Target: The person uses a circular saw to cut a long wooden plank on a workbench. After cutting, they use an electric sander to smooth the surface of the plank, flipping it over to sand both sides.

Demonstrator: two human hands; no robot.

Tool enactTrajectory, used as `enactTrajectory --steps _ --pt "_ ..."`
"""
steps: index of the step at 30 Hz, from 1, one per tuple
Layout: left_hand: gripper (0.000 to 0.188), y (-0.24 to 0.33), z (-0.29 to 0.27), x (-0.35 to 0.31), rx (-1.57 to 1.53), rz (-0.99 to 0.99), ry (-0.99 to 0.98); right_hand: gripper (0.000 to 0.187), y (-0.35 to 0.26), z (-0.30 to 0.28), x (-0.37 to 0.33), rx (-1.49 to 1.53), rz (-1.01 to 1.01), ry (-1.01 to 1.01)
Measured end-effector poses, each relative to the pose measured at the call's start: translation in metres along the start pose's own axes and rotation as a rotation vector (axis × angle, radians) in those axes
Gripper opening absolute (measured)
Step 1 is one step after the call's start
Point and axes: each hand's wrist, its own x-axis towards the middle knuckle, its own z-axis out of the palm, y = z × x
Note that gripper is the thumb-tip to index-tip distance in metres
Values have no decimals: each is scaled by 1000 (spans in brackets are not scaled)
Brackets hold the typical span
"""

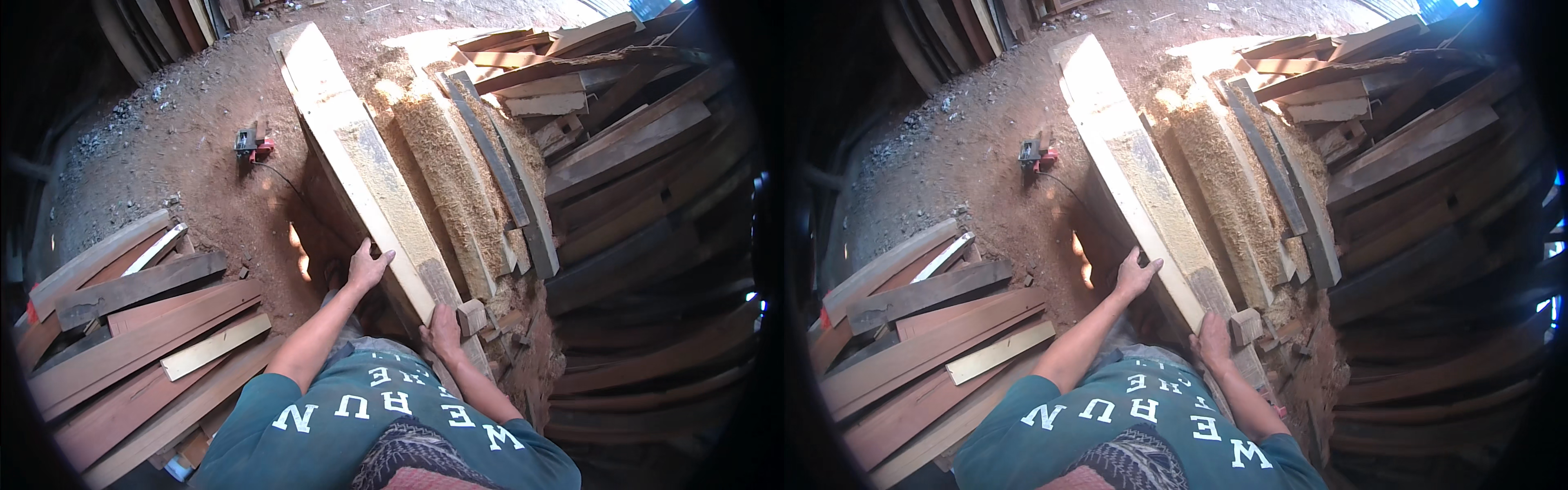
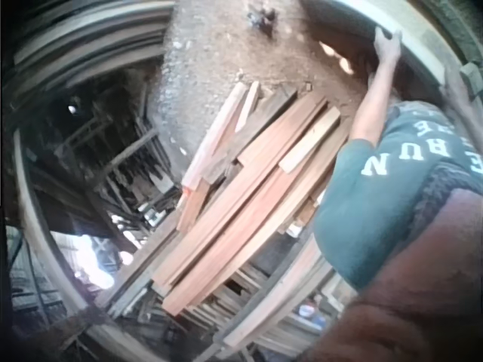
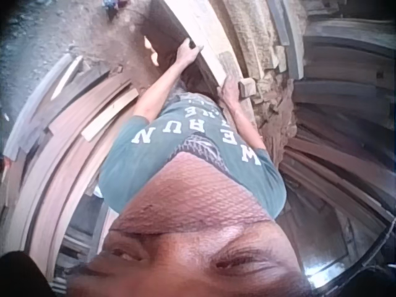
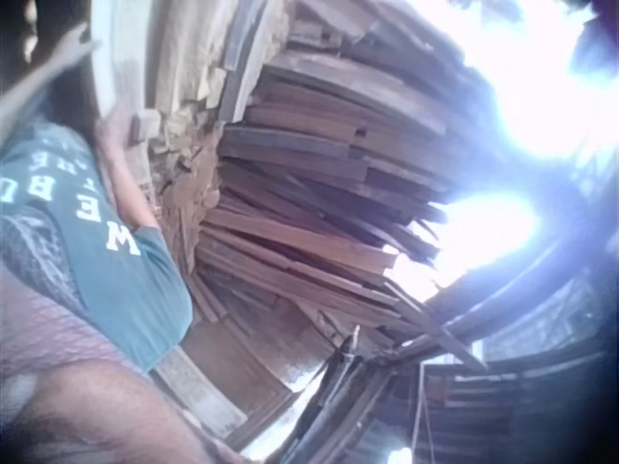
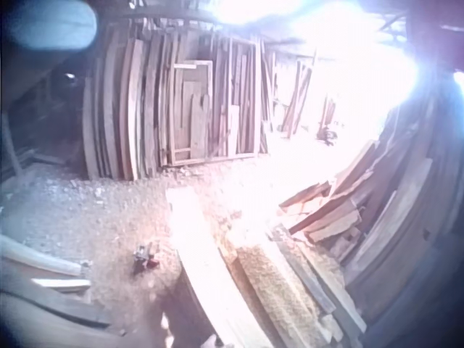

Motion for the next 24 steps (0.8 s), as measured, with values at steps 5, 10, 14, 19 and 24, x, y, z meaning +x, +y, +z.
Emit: enactTrajectory --steps 5,10,14,19,24 --pt "64 32 -32 45 -93 80 8 57 -12 9 45 24 -21 -31" --pt "74 27 -41 61 -47 5 -92 58 -32 5 61 65 53 -44" --pt "94 39 -35 41 48 -43 -155 59 -29 -1 42 66 113 -65" --pt "96 43 -36 56 14 -93 -159 62 -24 -1 57 45 122 -79" --pt "93 39 -58 117 28 -36 -123 65 -54 -13 116 36 77 -48"
